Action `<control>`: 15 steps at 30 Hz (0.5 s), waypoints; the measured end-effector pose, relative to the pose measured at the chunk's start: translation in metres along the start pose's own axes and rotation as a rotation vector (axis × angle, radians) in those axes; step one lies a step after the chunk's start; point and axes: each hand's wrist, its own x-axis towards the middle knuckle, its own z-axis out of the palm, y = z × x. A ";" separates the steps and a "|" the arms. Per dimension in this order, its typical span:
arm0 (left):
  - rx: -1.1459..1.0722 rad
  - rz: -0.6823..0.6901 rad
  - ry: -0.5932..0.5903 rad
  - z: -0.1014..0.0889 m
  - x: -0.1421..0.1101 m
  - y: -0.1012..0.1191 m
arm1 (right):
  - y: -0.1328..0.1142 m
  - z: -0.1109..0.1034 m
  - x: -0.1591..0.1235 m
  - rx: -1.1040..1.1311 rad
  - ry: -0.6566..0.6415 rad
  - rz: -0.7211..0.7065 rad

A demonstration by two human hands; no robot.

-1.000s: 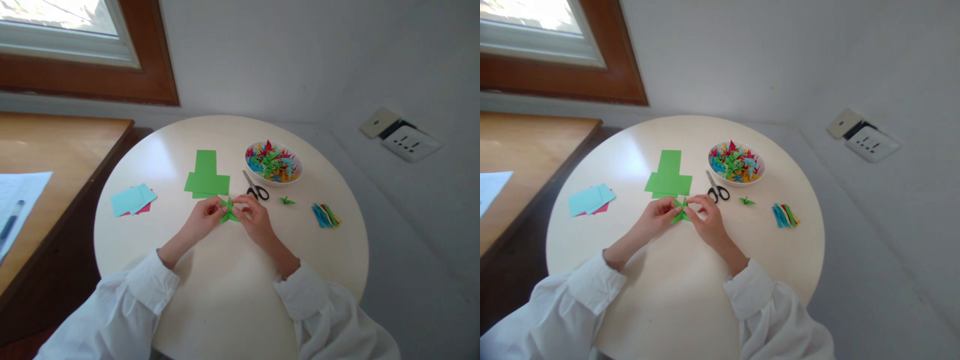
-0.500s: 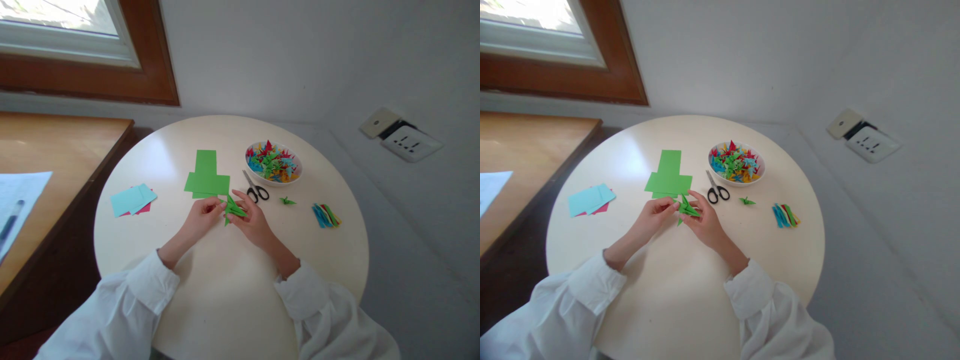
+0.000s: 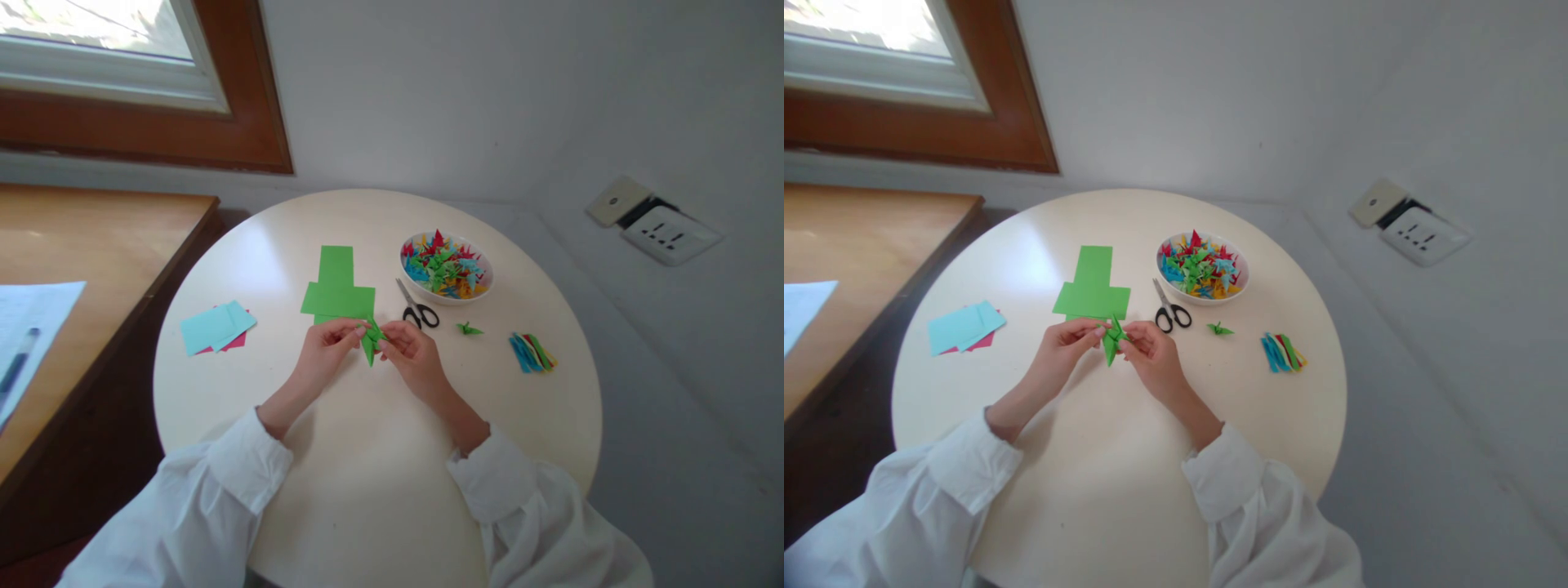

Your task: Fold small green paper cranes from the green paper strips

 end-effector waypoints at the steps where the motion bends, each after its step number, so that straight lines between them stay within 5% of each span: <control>1: -0.004 -0.003 0.004 0.000 0.000 0.000 | 0.001 -0.001 0.000 -0.015 0.013 -0.017; 15: 0.132 -0.055 0.052 -0.001 0.002 0.001 | 0.002 -0.007 -0.003 -0.564 0.196 -0.291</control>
